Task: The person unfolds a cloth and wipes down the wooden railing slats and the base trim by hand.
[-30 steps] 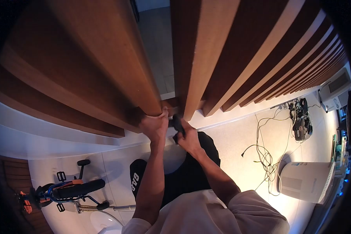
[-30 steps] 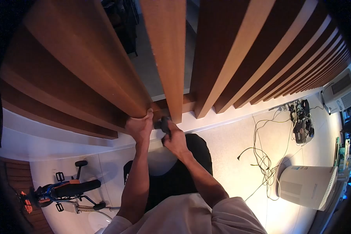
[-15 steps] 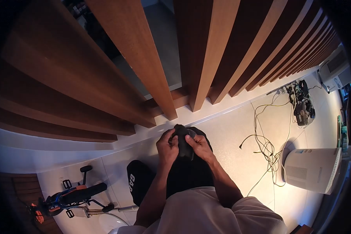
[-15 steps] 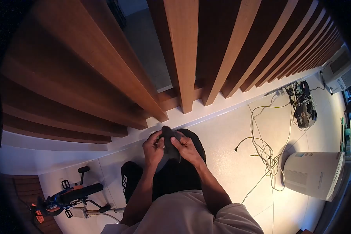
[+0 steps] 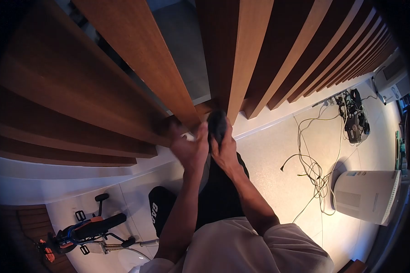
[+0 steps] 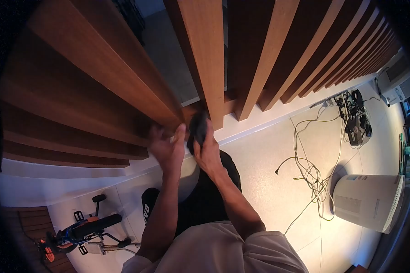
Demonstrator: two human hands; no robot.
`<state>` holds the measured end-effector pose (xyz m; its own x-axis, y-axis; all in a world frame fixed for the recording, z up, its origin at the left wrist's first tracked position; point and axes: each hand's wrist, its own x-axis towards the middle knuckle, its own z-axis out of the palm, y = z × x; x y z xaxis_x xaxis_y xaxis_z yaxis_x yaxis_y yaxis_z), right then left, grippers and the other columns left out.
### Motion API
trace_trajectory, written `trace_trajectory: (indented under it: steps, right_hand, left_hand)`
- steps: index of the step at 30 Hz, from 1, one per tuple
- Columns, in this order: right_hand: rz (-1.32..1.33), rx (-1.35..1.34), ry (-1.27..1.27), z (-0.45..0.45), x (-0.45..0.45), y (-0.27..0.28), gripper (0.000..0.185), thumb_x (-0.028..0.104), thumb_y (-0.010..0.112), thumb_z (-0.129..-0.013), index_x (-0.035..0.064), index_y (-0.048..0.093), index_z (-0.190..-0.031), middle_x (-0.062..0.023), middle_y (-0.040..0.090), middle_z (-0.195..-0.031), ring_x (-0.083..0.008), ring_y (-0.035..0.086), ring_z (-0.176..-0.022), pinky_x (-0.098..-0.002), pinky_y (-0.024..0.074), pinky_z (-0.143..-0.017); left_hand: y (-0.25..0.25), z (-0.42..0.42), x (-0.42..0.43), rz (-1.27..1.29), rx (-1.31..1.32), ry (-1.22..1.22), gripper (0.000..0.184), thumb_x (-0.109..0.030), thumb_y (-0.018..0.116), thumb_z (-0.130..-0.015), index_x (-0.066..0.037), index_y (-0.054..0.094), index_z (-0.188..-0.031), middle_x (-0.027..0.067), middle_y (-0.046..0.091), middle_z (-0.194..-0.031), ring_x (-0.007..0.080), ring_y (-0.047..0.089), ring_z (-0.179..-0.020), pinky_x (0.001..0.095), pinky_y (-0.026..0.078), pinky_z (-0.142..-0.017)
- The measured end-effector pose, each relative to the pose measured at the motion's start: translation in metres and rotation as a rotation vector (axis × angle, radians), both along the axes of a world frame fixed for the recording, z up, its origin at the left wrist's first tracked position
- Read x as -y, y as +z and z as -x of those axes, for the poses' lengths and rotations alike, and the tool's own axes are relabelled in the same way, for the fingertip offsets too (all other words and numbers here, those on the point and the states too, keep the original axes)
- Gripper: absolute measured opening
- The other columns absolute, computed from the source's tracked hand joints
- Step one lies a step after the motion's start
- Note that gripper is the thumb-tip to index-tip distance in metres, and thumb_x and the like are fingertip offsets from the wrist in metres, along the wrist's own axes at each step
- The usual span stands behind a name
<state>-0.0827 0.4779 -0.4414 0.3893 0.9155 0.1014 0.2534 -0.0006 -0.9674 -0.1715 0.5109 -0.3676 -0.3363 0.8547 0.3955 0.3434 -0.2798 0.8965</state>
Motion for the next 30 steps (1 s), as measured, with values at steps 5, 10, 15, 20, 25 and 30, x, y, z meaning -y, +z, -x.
trace_trajectory:
  steps: [5, 10, 15, 20, 25, 30]
  right_hand:
    - [-0.175, 0.604, 0.084, -0.009, -0.068, -0.030, 0.054, 0.004, 0.058, -0.087, 0.0086, 0.045, -0.140, -0.0323, 0.054, -0.129, -0.0454, 0.066, -0.097, -0.0474, 0.0548, -0.085]
    - [-0.011, 0.685, 0.204, -0.005, -0.076, -0.025, 0.053, 0.012, 0.057, -0.089, 0.0119, 0.047, -0.141, -0.0287, 0.050, -0.137, -0.0440, 0.067, -0.095, -0.0461, 0.0567, -0.081]
    - [0.024, 0.852, 0.118, 0.006, -0.077, -0.024, 0.058, 0.015, 0.058, -0.089, 0.0122, 0.044, -0.145, -0.0281, 0.037, -0.149, -0.0439, 0.067, -0.099, -0.0469, 0.0575, -0.082]
    - [0.030, 0.842, 0.209, 0.003, -0.065, -0.033, 0.049, 0.017, 0.056, -0.089, 0.0099, 0.051, -0.137, -0.0245, 0.033, -0.152, -0.0448, 0.066, -0.099, -0.0495, 0.0577, -0.077]
    - [-0.105, 0.932, 0.128, -0.001, -0.076, -0.041, 0.042, 0.016, 0.054, -0.089, 0.0085, 0.056, -0.130, -0.0258, 0.038, -0.149, -0.0419, 0.068, -0.096, -0.0466, 0.0580, -0.076]
    - [0.148, 0.888, 0.263, 0.001, -0.091, -0.028, 0.042, 0.012, 0.057, -0.086, 0.0083, 0.057, -0.128, -0.0246, 0.039, -0.149, -0.0422, 0.066, -0.103, -0.0440, 0.0592, -0.073]
  left_hand:
    - [0.007, -0.016, -0.031, 0.375, 0.058, 0.024, 0.045, -0.021, 0.087, -0.075, 0.008, 0.067, -0.101, 0.0151, 0.073, -0.100, 0.0200, 0.070, -0.090, 0.0320, 0.053, -0.080]
    - [-0.017, -0.003, -0.039, 0.219, -0.220, 0.077, 0.035, -0.024, 0.086, -0.072, 0.007, 0.072, -0.080, 0.0152, 0.075, -0.081, 0.0233, 0.073, -0.075, 0.0337, 0.055, -0.071]
    - [-0.027, -0.005, -0.043, 0.247, -0.231, 0.127, 0.031, -0.020, 0.084, -0.071, 0.007, 0.071, -0.080, 0.0153, 0.074, -0.081, 0.0232, 0.073, -0.075, 0.0337, 0.055, -0.071]
    - [-0.018, -0.010, -0.040, 0.319, -0.094, 0.107, 0.030, -0.019, 0.083, -0.071, 0.007, 0.070, -0.076, 0.0146, 0.074, -0.078, 0.0244, 0.073, -0.074, 0.0342, 0.055, -0.069]
    - [-0.025, -0.006, -0.043, 0.241, -0.224, 0.122, 0.027, -0.016, 0.082, -0.071, 0.007, 0.069, -0.075, 0.0139, 0.074, -0.077, 0.0221, 0.073, -0.073, 0.0345, 0.054, -0.067]
    - [-0.034, -0.003, -0.043, 0.274, -0.167, 0.093, 0.027, -0.016, 0.082, -0.071, 0.007, 0.069, -0.076, 0.0144, 0.073, -0.077, 0.0214, 0.072, -0.073, 0.0342, 0.054, -0.066]
